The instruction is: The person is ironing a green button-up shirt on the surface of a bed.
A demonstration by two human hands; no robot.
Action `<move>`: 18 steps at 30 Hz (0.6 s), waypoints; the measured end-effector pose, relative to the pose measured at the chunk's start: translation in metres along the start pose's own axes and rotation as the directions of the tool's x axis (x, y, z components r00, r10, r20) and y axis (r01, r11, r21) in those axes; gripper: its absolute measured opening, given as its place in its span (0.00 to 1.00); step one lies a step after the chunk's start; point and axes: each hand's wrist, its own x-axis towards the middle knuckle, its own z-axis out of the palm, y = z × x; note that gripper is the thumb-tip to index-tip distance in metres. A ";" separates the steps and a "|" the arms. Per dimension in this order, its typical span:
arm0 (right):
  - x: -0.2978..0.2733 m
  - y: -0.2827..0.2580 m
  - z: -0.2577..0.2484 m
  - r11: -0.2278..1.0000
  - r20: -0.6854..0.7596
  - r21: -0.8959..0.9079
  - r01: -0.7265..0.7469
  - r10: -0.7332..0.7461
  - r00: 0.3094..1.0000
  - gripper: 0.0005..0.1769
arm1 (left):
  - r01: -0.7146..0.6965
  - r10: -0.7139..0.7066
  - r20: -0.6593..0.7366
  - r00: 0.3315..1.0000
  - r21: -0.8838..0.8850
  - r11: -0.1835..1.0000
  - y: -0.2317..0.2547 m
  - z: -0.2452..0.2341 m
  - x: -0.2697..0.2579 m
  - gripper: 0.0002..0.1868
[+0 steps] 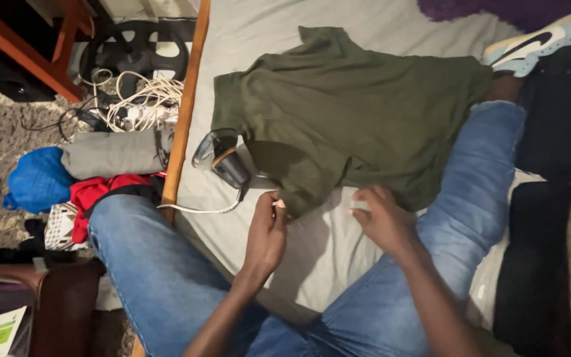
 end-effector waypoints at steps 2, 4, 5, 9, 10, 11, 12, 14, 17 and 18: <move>0.012 0.044 0.008 0.990 -0.085 0.032 0.137 -0.134 0.987 0.18 | -0.010 0.019 0.039 0.999 -0.230 0.973 -0.022 0.011 0.007 0.15; 0.023 0.069 -0.001 0.961 -0.169 0.050 0.271 -0.259 0.951 0.19 | -0.004 0.042 0.074 0.996 -0.450 0.893 -0.033 0.019 0.012 0.18; 0.028 0.072 -0.015 0.969 -0.131 -0.070 0.238 -0.245 0.961 0.23 | 0.094 -0.058 0.084 0.995 -0.544 0.834 -0.032 0.023 0.014 0.20; 0.040 0.100 -0.035 0.955 0.081 -0.297 0.025 -0.001 0.997 0.30 | 0.237 -0.243 0.064 0.968 -0.548 0.802 -0.003 0.025 0.012 0.21; 0.040 0.107 -0.034 0.956 0.076 -0.295 0.014 0.009 0.997 0.30 | 0.241 -0.240 0.074 0.968 -0.543 0.805 -0.003 0.028 0.013 0.21; 0.040 0.115 -0.033 0.953 0.124 -0.304 0.006 0.033 0.992 0.29 | 0.185 -0.217 -0.018 0.976 -0.457 0.870 -0.003 0.032 0.015 0.21; 0.040 0.122 -0.032 0.949 0.172 -0.315 0.000 0.057 0.983 0.29 | 0.135 -0.185 -0.107 0.977 -0.362 0.922 -0.004 0.037 0.016 0.22; 0.040 0.125 -0.031 0.948 0.173 -0.318 -0.009 0.068 0.983 0.24 | 0.061 -0.128 -0.120 0.985 -0.449 0.891 -0.004 0.046 0.021 0.19; 0.038 0.115 -0.039 0.943 0.195 -0.313 -0.110 0.177 0.965 0.19 | -0.038 -0.060 -0.163 0.985 -0.536 0.843 0.021 0.052 0.028 0.15; 0.039 0.108 -0.044 0.930 0.215 -0.309 -0.198 0.271 0.938 0.19 | -0.069 -0.044 -0.192 0.980 -0.543 0.837 0.034 0.052 0.030 0.13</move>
